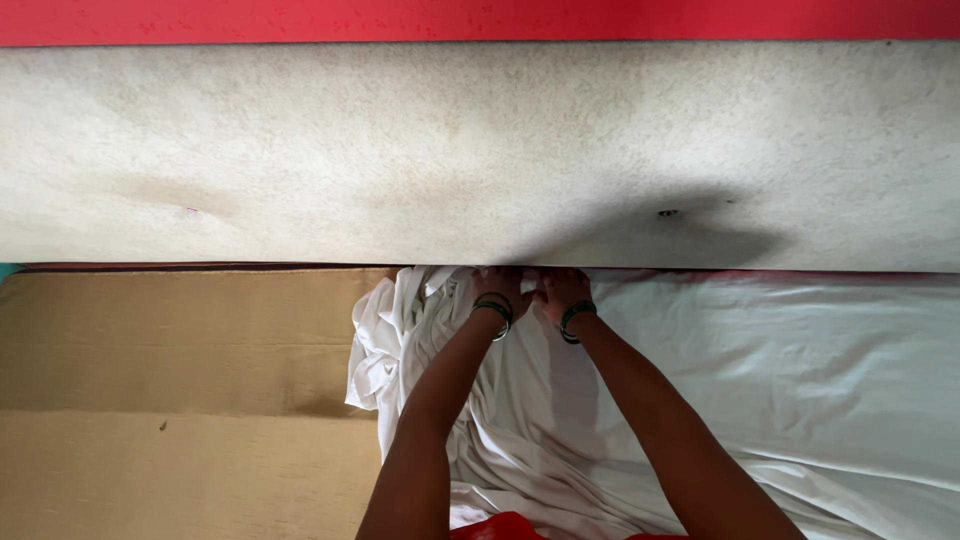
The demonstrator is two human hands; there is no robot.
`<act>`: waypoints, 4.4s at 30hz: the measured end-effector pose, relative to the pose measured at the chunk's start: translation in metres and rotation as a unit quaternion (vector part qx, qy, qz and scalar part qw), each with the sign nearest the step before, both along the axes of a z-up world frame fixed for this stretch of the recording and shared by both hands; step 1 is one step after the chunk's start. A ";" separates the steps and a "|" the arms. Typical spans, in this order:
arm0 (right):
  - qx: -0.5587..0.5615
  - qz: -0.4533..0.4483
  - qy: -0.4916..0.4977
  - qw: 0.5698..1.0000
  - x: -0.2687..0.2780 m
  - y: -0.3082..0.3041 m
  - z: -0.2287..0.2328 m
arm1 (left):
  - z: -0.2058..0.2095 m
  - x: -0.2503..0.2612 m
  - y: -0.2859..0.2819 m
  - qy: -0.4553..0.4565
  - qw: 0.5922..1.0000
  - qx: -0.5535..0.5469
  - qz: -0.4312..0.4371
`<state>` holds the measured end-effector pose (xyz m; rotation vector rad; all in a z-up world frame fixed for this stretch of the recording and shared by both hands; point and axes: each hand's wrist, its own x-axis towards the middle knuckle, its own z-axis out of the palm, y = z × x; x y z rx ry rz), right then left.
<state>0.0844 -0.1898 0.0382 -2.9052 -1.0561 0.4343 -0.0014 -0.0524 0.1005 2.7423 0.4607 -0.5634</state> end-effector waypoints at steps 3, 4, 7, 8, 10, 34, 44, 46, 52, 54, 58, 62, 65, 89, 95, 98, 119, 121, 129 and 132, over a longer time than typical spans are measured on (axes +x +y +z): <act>0.036 0.013 0.032 0.999 0.011 -0.008 -0.007 | 0.009 0.001 0.000 -0.005 1.000 0.015 -0.011; 0.067 0.013 0.044 0.997 0.013 -0.013 -0.009 | 0.009 0.000 0.000 -0.004 1.000 0.020 -0.018; 0.122 -0.023 0.003 0.992 0.014 -0.029 -0.015 | 0.007 -0.004 -0.001 -0.008 0.999 0.037 -0.035; 0.133 -0.041 -0.023 0.990 0.013 -0.033 -0.016 | 0.006 -0.004 -0.001 -0.013 0.998 0.043 -0.039; 0.083 -0.054 -0.038 0.994 0.012 -0.046 -0.012 | 0.002 -0.004 -0.001 -0.018 0.998 0.048 -0.044; -0.013 0.018 -0.035 0.999 -0.035 -0.049 0.017 | -0.050 -0.037 0.004 -0.088 0.992 0.047 -0.074; -0.079 0.160 0.011 0.984 -0.106 -0.071 0.048 | -0.039 -0.046 0.006 -0.106 0.992 0.032 -0.067; -0.094 0.166 0.034 0.981 -0.128 -0.077 0.057 | -0.041 -0.048 0.007 -0.104 0.992 0.027 -0.064; -0.097 0.163 0.068 0.979 -0.147 -0.077 0.072 | -0.048 -0.063 0.013 -0.144 0.987 0.026 -0.065; -0.106 0.162 0.076 0.978 -0.147 -0.076 0.073 | -0.048 -0.065 0.015 -0.150 0.986 0.022 -0.065; -0.108 0.158 0.084 0.978 -0.147 -0.074 0.069 | -0.049 -0.065 0.015 -0.133 0.989 0.019 -0.063; -0.114 0.158 0.087 0.977 -0.146 -0.073 0.066 | -0.046 -0.064 0.015 -0.126 0.989 0.031 -0.071; -0.100 0.163 0.104 0.976 -0.146 -0.076 0.060 | -0.045 -0.059 0.014 -0.095 0.992 0.044 -0.067; -0.176 -0.060 0.150 0.971 -0.025 -0.343 0.059 | -0.029 -0.006 -0.205 0.025 0.951 0.026 -0.306; -0.119 -0.082 0.155 0.977 -0.030 -0.376 0.049 | 0.015 -0.055 -0.304 0.021 0.926 -0.098 -0.363; -0.097 -0.087 0.162 0.978 -0.040 -0.378 0.065 | 0.014 -0.070 -0.300 -0.023 0.920 -0.076 -0.384; 0.003 -0.054 0.157 0.986 -0.005 -0.402 0.033 | 0.009 -0.034 -0.304 0.069 0.927 -0.068 -0.362; -0.136 -0.072 0.093 0.984 0.009 -0.410 0.056 | 0.009 -0.025 -0.314 0.005 0.941 -0.100 -0.324; -0.259 -0.084 0.094 0.958 -0.009 -0.426 0.080 | 0.005 -0.039 -0.408 -0.008 0.935 -0.119 -0.333; -0.232 -0.097 0.102 0.962 -0.004 -0.437 0.058 | -0.014 -0.045 -0.423 -0.022 0.929 -0.108 -0.352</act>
